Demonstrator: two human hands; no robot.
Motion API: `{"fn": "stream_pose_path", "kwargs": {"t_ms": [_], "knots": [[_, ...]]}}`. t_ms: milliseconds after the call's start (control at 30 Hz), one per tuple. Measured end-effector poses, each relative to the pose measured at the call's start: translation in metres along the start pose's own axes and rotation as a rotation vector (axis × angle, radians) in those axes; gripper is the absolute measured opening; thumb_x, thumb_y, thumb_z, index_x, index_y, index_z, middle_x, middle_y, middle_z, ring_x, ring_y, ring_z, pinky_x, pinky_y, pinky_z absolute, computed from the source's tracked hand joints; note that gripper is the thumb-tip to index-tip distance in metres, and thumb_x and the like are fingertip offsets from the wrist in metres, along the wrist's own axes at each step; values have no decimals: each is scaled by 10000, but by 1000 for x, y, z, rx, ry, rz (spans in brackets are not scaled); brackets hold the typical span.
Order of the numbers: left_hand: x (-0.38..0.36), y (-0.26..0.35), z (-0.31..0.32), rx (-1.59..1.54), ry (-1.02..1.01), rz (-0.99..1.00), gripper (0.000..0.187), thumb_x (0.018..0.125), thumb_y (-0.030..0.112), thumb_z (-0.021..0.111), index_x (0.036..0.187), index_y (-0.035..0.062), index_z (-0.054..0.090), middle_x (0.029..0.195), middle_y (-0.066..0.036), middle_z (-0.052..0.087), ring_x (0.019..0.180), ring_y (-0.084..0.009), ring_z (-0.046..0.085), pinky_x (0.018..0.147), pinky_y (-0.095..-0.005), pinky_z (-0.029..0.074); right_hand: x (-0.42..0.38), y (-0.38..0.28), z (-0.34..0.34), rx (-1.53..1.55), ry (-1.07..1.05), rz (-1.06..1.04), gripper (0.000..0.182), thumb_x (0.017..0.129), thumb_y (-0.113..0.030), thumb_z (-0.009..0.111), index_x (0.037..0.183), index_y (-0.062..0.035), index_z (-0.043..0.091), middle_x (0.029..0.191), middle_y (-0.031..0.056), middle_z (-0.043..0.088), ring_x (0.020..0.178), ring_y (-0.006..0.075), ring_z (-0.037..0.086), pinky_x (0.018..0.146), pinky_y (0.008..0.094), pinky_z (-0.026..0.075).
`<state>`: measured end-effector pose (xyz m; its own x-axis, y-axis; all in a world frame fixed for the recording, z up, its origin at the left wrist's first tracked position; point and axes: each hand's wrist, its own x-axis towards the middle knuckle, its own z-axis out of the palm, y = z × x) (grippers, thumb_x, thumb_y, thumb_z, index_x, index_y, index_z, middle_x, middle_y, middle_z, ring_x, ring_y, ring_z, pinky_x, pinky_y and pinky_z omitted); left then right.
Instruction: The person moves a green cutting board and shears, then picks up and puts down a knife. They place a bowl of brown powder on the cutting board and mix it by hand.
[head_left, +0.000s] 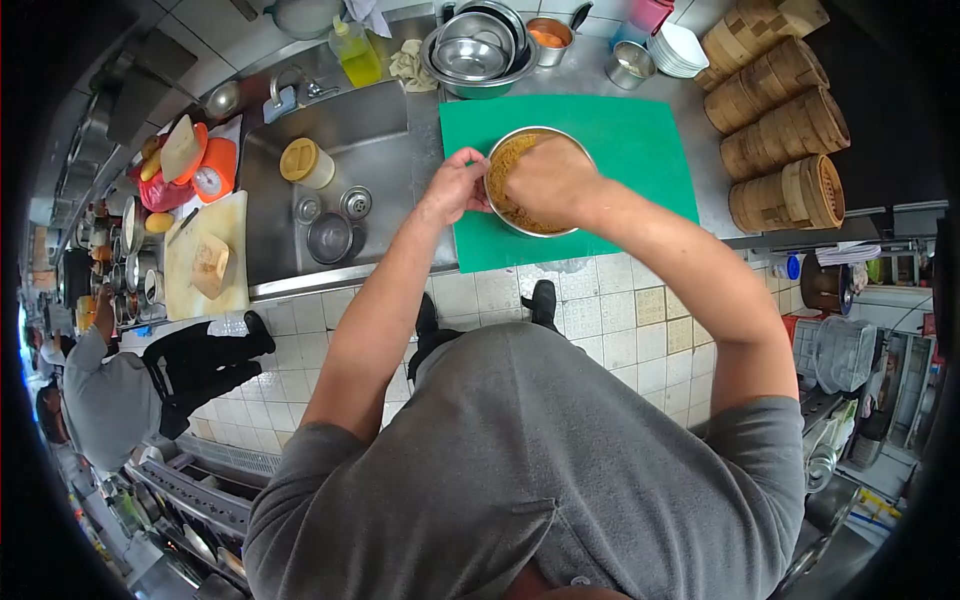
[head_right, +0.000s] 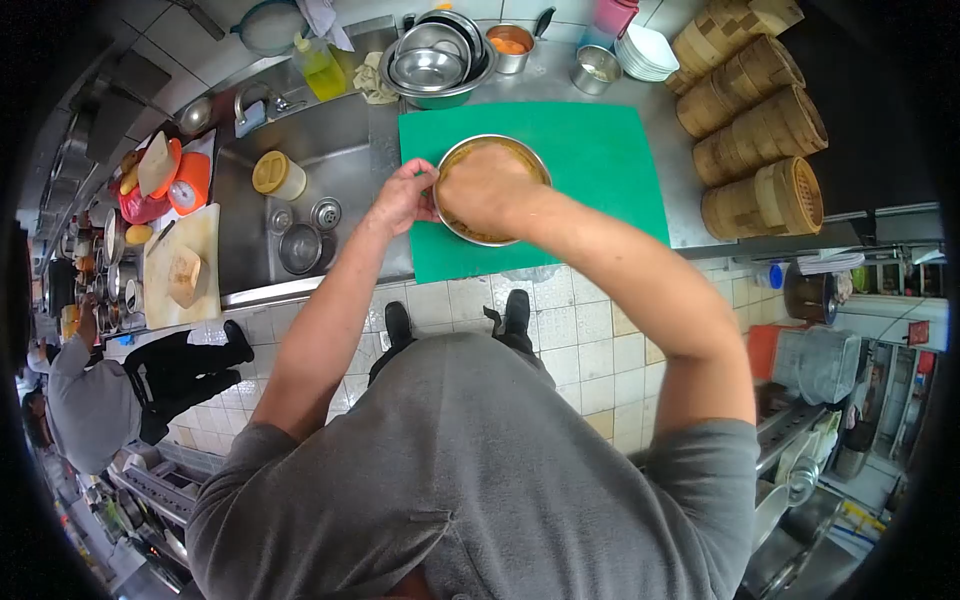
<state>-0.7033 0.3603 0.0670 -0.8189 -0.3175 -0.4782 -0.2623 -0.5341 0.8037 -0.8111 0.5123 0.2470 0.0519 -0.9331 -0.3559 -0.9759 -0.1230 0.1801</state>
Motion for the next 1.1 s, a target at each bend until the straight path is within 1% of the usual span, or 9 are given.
{"fn": "stream_pose_path", "kwargs": {"t_ms": [233, 333, 467, 567, 700, 867, 933, 1000, 1100], "knots": [[-53, -59, 29, -194, 93, 122, 189, 1105, 255, 533, 1088, 72, 488, 735, -79, 590, 637, -225, 692, 567, -421, 634, 33, 53, 25, 268, 48, 453, 194, 877, -155, 672, 982, -85, 820, 1019, 174, 792, 979, 346, 776, 826, 459, 621], [-58, -54, 12, 74, 247, 84, 236, 1118, 299, 524, 1119, 64, 551, 833, -94, 664, 654, -215, 693, 574, -361, 612, -5, 11, 28, 369, 3, 375, 214, 878, -174, 648, 992, -120, 820, 1029, 176, 790, 987, 354, 772, 854, 476, 616], [44, -11, 12, 780, 403, 671, 316, 1061, 294, 634, 1112, 0, 738, 861, -117, 747, 717, -210, 680, 682, -359, 537, 34, -23, 76, 336, -99, 449, 234, 897, -193, 627, 1026, -153, 817, 1046, 165, 791, 1001, 352, 769, 859, 474, 616], [45, 0, 23, 681, 442, 605, 271, 1031, 246, 657, 1037, -8, 751, 840, -130, 751, 738, -199, 661, 724, -380, 521, 8, 23, 92, 544, 24, 707, 245, 908, -193, 617, 1054, -168, 813, 1053, 151, 793, 1009, 352, 768, 859, 471, 617], [26, -19, 39, 589, 555, 581, 219, 1012, 200, 651, 1042, 18, 768, 879, -176, 764, 775, -288, 735, 746, -372, 553, -34, -17, 100, 498, -30, 512, 231, 904, -198, 625, 1044, -154, 803, 1031, 146, 795, 993, 358, 770, 851, 475, 615], [18, -29, 38, 457, 601, 730, 217, 1027, 167, 643, 1066, -13, 757, 887, -182, 772, 773, -256, 732, 754, -362, 554, 8, 9, 122, 597, 224, 709, 200, 874, -203, 637, 1001, -173, 789, 970, 144, 788, 942, 356, 768, 810, 493, 608], [33, -37, 9, 440, 634, 743, 226, 1034, 161, 646, 1090, -32, 750, 902, -180, 779, 805, -222, 739, 757, -362, 559, -20, -1, 108, 565, 132, 603, 208, 873, -205, 642, 1014, -186, 793, 979, 141, 789, 944, 351, 769, 811, 491, 609], [22, -23, 37, 457, 709, 777, 220, 1033, 156, 650, 1077, -34, 753, 880, -163, 773, 792, -202, 725, 748, -354, 557, -28, -19, 91, 520, 20, 451, 237, 904, -219, 622, 1019, -147, 816, 1036, 136, 798, 947, 322, 782, 822, 489, 616], [17, -29, 44, 457, 734, 760, 226, 1042, 148, 644, 1080, -53, 741, 895, -125, 762, 806, -174, 695, 758, -332, 547, 32, -19, 103, 426, 161, 520, 215, 901, -188, 616, 980, -147, 811, 1019, 150, 796, 926, 337, 783, 801, 484, 619]]}}
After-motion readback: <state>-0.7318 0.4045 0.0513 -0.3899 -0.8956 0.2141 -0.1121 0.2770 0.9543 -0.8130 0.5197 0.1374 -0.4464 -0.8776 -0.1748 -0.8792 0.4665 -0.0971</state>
